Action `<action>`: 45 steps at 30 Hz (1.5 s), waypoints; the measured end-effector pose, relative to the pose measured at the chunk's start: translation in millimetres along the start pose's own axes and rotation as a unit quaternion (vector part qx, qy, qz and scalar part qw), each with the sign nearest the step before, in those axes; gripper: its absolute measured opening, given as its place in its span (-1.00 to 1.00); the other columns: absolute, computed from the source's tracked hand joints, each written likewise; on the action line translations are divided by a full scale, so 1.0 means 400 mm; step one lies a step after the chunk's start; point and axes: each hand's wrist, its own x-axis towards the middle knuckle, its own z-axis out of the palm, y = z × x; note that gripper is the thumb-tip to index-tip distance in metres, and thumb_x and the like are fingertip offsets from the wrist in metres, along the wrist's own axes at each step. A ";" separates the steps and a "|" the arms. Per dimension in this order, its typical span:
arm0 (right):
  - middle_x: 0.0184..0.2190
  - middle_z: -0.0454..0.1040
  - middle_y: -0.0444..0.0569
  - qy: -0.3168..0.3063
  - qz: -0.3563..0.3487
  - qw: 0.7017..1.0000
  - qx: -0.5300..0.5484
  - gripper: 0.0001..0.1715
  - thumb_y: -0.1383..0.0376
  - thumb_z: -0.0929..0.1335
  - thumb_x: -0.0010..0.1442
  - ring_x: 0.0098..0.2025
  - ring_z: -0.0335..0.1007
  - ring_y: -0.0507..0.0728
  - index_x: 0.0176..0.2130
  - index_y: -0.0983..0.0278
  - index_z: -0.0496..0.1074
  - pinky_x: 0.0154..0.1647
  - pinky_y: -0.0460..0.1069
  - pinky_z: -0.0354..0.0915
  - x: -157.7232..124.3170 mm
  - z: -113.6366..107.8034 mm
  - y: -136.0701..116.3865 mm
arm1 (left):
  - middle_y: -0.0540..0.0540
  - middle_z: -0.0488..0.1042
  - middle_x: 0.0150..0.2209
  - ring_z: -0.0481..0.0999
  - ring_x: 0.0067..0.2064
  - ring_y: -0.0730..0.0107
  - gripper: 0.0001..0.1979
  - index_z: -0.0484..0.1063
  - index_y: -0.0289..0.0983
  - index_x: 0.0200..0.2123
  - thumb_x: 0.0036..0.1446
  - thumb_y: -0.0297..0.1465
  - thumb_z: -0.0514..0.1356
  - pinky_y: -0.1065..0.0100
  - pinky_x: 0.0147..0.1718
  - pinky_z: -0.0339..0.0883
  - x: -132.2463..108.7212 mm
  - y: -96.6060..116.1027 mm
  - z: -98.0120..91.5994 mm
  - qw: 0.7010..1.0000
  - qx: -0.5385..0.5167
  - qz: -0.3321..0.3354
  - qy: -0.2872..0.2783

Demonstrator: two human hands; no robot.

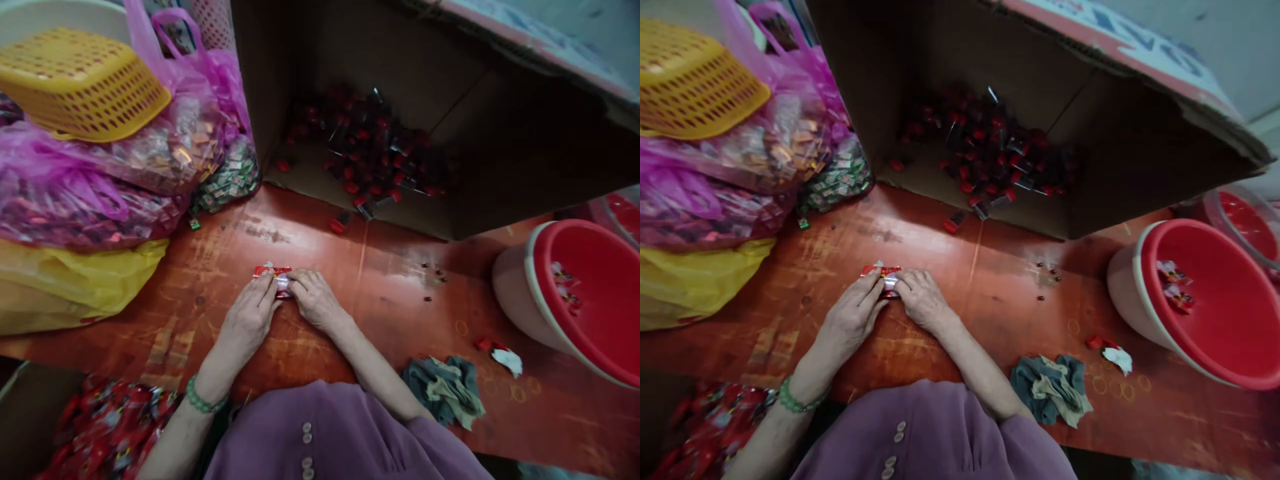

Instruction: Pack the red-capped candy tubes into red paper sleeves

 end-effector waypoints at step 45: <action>-0.40 0.51 -0.21 0.125 0.327 0.618 0.704 -0.57 0.15 0.55 -0.02 -0.53 0.36 -0.11 -0.15 0.21 0.50 -0.54 -0.19 0.27 -0.060 -0.080 0.043 | -0.06 0.54 -0.42 0.44 -0.37 0.37 -0.85 0.53 -0.25 -0.38 0.24 -0.40 0.19 0.34 -0.33 0.32 0.065 0.004 -0.015 0.997 -0.049 -0.054 0.021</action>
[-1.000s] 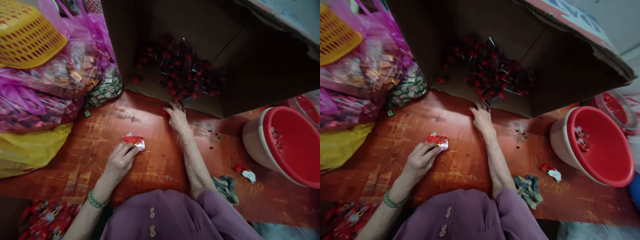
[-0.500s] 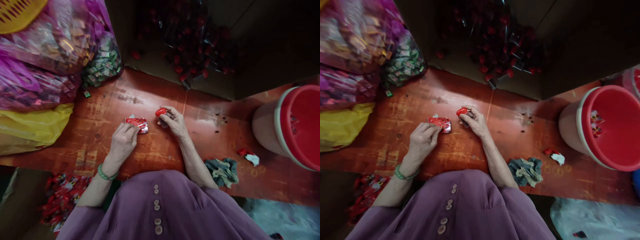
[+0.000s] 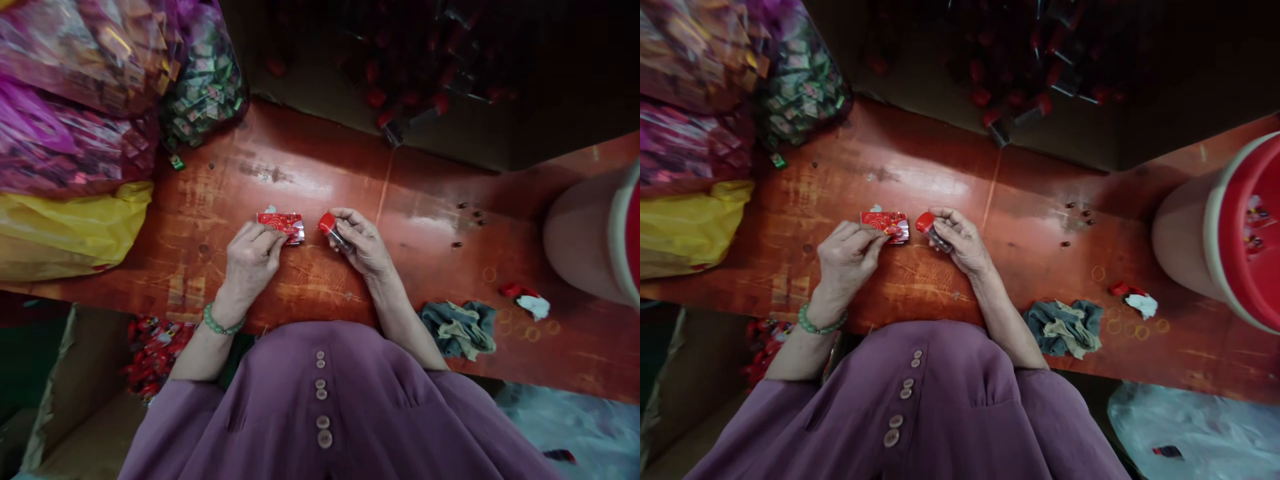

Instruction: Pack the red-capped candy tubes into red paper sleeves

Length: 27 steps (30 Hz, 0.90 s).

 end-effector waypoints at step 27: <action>-0.39 0.61 -0.12 -0.123 0.152 0.980 -0.029 -0.72 0.29 0.47 0.06 -0.66 0.29 -0.16 -0.17 0.28 0.61 -0.70 -0.25 0.18 -0.019 0.011 -0.013 | -0.08 0.59 -0.32 0.49 -0.30 0.40 -0.94 0.51 -0.26 -0.24 0.18 -0.47 0.27 0.34 -0.27 0.43 -0.023 0.050 -0.039 0.990 -0.069 0.120 -0.029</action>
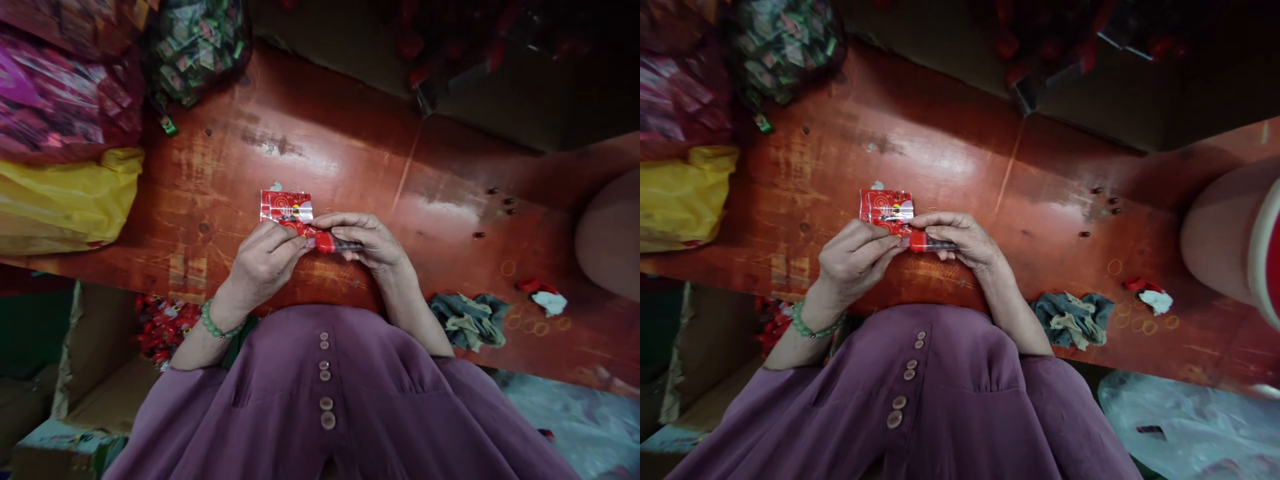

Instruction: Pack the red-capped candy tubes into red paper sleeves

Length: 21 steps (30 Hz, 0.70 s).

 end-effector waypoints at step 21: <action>-0.53 0.39 -0.25 0.084 -0.037 0.990 -0.107 -0.67 0.11 0.40 0.20 -0.63 0.23 -0.13 -0.12 0.27 0.49 -0.69 -0.20 0.13 -0.001 0.073 0.050 | -0.10 0.63 -0.15 0.56 -0.09 0.21 -0.84 0.55 -0.14 -0.13 0.23 -0.37 0.23 0.17 -0.15 0.37 -0.027 -0.034 0.016 0.996 -0.002 -0.023 -0.090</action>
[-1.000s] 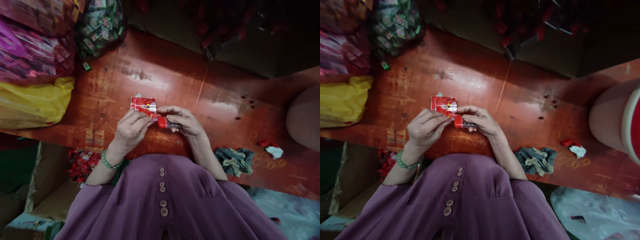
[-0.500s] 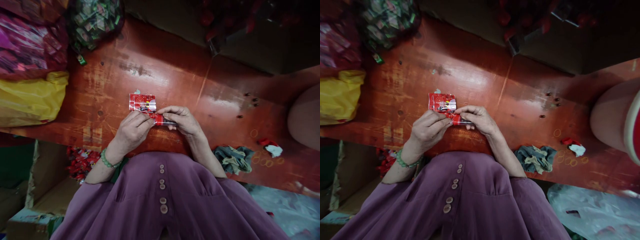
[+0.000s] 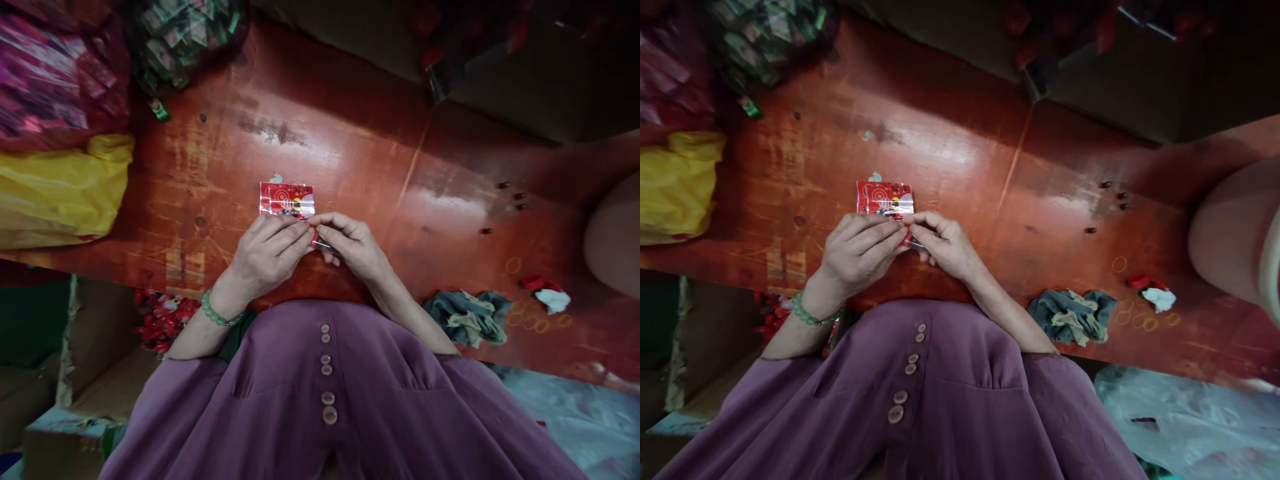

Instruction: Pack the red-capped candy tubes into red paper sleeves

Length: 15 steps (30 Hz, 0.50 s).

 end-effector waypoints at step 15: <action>-0.02 0.43 -0.01 0.102 -0.213 0.966 -0.104 -0.62 0.16 0.40 0.22 -0.12 0.47 0.09 0.03 0.11 0.34 -0.07 0.04 0.48 -0.017 0.067 0.002 | -0.09 0.61 -0.31 0.60 -0.26 0.35 -0.65 0.55 -0.25 -0.33 -0.06 -0.11 0.43 0.31 -0.20 0.50 0.026 0.129 0.011 0.567 -0.669 -0.450 0.166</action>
